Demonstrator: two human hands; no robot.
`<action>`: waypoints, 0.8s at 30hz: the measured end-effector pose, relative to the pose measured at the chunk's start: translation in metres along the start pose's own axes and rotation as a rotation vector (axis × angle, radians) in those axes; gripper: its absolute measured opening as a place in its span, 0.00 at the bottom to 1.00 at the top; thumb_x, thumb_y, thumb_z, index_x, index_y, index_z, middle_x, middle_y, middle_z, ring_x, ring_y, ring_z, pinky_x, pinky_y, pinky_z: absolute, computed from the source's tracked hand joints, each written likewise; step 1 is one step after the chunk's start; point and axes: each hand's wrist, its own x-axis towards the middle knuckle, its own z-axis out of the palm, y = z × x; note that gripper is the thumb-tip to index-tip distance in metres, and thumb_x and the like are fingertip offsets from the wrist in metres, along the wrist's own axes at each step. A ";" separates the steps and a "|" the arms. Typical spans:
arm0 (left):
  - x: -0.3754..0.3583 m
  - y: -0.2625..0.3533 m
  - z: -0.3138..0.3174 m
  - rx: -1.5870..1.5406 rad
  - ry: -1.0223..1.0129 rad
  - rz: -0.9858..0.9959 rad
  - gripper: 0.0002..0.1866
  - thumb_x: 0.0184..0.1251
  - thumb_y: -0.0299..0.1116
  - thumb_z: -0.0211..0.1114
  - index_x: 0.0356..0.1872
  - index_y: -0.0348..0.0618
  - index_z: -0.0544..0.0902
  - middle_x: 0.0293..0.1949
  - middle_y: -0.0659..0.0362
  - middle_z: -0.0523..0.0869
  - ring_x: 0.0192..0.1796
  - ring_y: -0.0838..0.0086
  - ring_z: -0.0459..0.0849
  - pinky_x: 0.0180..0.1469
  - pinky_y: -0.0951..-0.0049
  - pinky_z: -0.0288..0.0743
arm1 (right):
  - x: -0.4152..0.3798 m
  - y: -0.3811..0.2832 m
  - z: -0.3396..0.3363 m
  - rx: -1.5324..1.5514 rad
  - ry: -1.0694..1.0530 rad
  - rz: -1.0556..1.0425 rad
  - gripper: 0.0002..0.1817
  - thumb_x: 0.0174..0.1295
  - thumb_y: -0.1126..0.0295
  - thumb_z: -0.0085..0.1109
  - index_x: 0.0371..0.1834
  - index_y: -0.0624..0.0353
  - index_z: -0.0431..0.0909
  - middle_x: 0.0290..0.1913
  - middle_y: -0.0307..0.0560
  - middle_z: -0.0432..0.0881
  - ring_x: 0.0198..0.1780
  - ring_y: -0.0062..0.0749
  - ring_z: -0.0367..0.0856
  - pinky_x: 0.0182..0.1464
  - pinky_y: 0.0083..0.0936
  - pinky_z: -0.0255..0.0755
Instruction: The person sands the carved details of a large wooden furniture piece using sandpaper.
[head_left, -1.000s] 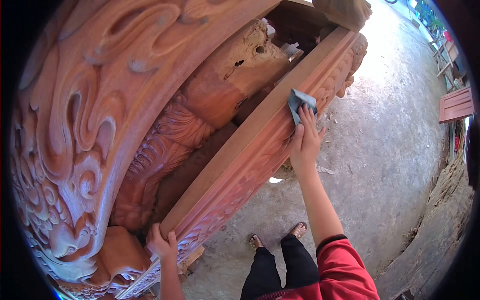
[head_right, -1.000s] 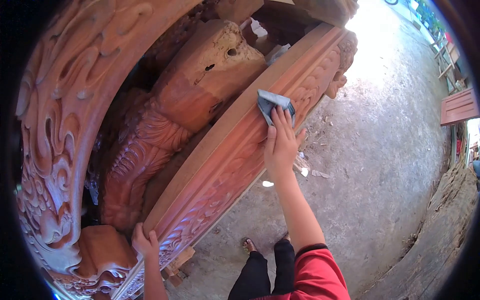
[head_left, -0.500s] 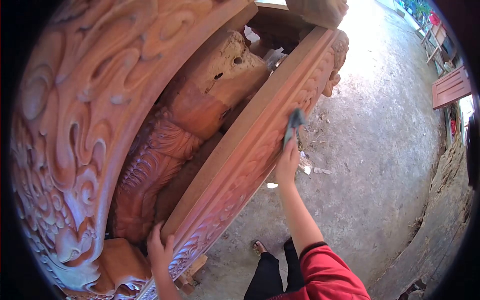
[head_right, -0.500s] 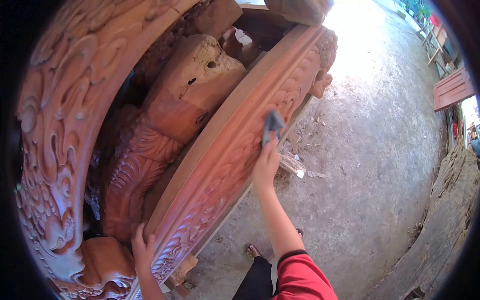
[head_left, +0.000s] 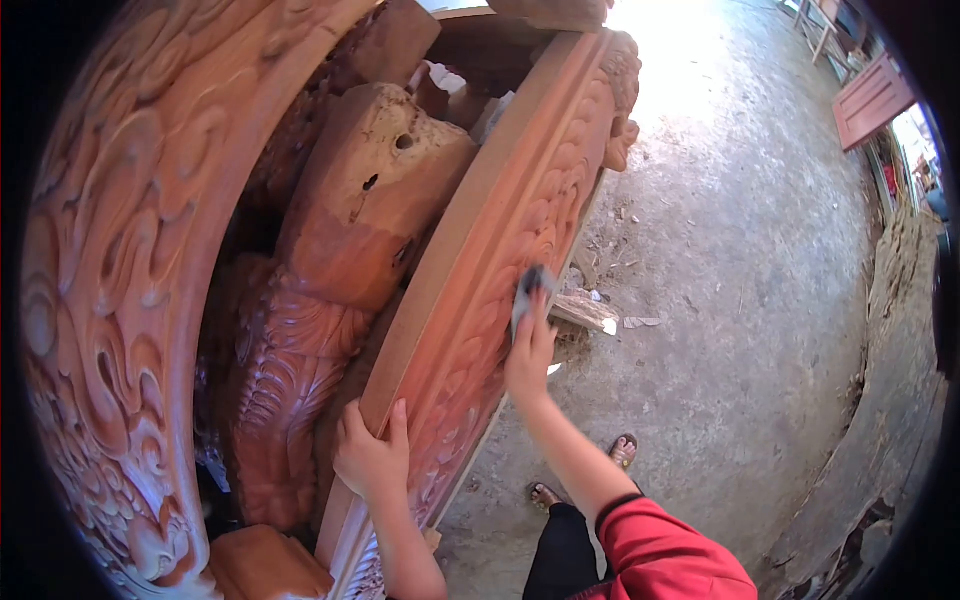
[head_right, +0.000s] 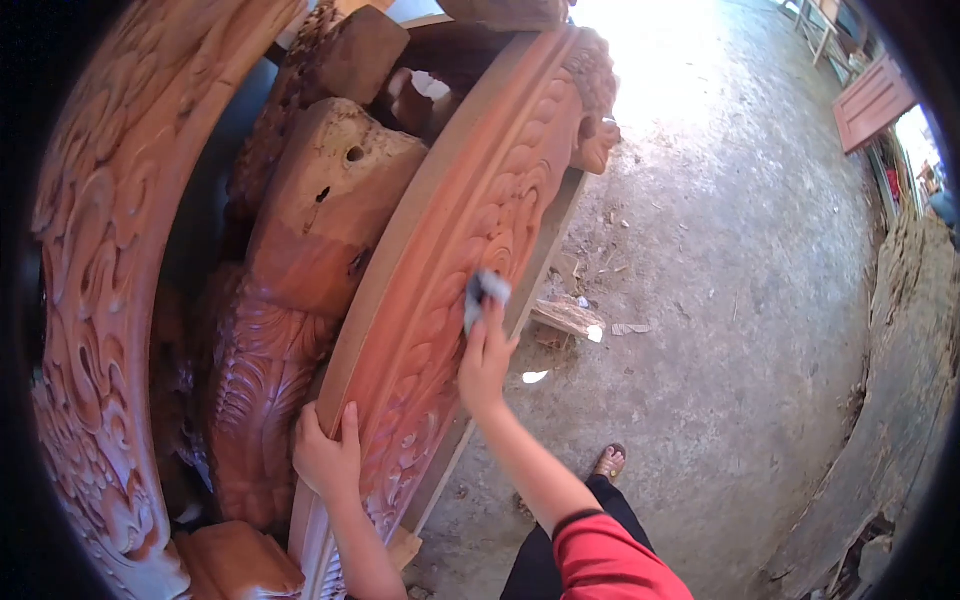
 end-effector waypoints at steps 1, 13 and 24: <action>0.000 0.001 -0.001 0.014 0.005 -0.005 0.26 0.55 0.53 0.61 0.42 0.39 0.76 0.37 0.47 0.81 0.40 0.51 0.80 0.39 0.57 0.72 | 0.025 -0.006 0.002 0.028 0.115 -0.042 0.23 0.70 0.63 0.34 0.66 0.60 0.59 0.68 0.53 0.59 0.70 0.40 0.53 0.67 0.53 0.23; -0.001 -0.006 0.007 0.082 0.062 0.039 0.27 0.55 0.56 0.59 0.40 0.40 0.75 0.34 0.48 0.80 0.37 0.52 0.79 0.36 0.57 0.72 | -0.068 0.028 -0.017 -0.035 -0.223 0.055 0.24 0.69 0.65 0.36 0.64 0.68 0.59 0.69 0.55 0.54 0.70 0.44 0.54 0.67 0.30 0.47; -0.002 -0.006 0.008 0.120 0.066 0.017 0.28 0.54 0.58 0.59 0.37 0.40 0.74 0.32 0.50 0.79 0.34 0.53 0.79 0.32 0.57 0.72 | 0.054 -0.004 -0.024 0.051 0.016 -0.146 0.20 0.69 0.67 0.38 0.60 0.63 0.67 0.68 0.61 0.56 0.69 0.49 0.53 0.68 0.31 0.47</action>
